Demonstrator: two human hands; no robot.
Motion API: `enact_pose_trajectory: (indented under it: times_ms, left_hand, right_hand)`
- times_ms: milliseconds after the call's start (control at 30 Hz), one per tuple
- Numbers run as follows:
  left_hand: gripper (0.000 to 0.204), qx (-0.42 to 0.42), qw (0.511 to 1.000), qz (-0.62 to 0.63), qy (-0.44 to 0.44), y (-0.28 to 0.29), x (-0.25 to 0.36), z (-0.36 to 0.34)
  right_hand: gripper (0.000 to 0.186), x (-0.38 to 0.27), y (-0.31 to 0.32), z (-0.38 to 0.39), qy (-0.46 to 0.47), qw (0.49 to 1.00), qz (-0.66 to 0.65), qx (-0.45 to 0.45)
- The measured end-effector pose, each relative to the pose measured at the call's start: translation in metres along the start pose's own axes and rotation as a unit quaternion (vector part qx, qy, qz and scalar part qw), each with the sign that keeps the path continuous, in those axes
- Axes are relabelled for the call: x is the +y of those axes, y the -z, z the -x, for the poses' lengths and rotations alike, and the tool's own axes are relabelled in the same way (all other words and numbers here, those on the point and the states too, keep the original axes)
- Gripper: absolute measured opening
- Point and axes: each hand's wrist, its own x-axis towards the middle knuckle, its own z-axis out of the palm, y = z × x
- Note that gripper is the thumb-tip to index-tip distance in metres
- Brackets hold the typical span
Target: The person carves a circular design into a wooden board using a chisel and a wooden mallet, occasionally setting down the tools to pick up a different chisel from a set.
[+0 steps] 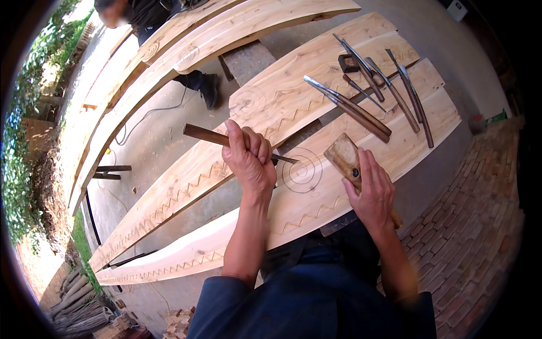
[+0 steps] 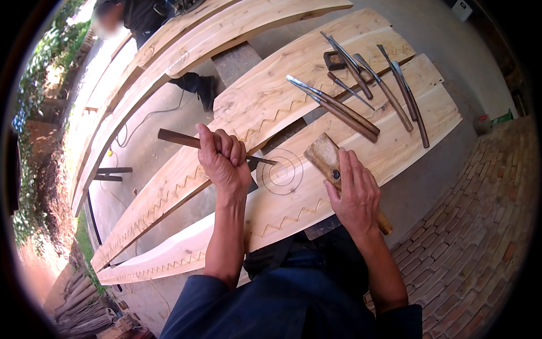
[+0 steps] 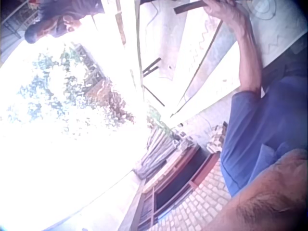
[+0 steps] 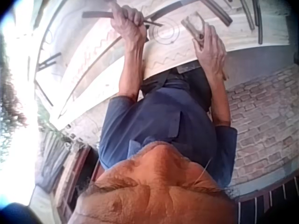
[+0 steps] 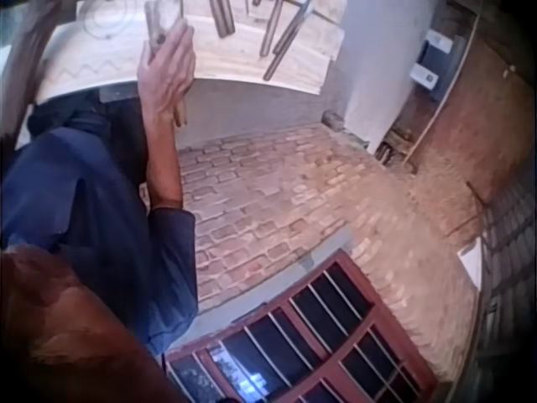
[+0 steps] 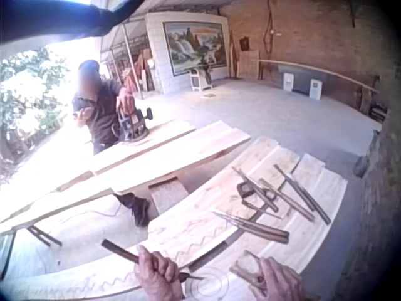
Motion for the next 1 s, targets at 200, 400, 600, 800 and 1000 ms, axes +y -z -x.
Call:
enact_pose_trajectory:
  times_ms: [200, 400, 600, 800, 1000]
  left_hand:
    - [0.061, -0.004, 1.000, -0.008, -0.001, -0.001, -0.001, 0.001]
    - [0.054, -0.053, 0.997, -0.047, -0.021, -0.012, -0.007, 0.002]
    - [0.043, -0.111, 0.990, -0.082, -0.031, -0.023, -0.015, 0.006]
    - [0.040, -0.124, 0.984, -0.122, -0.039, -0.026, -0.020, 0.006]
    - [0.040, -0.134, 0.981, -0.140, -0.015, -0.031, -0.019, 0.007]
  right_hand:
    - [0.085, 0.000, 0.001, 0.000, -0.002, 1.000, -0.006, -0.001]
    - [0.087, 0.004, 0.003, -0.001, -0.001, 1.000, -0.029, -0.009]
    - [0.079, 0.012, 0.016, -0.012, -0.073, 0.982, -0.167, -0.051]
    - [0.059, 0.015, 0.042, -0.058, -0.243, 0.694, -0.677, -0.039]
    - [0.055, -0.007, 0.073, -0.103, -0.203, 0.670, -0.707, -0.099]
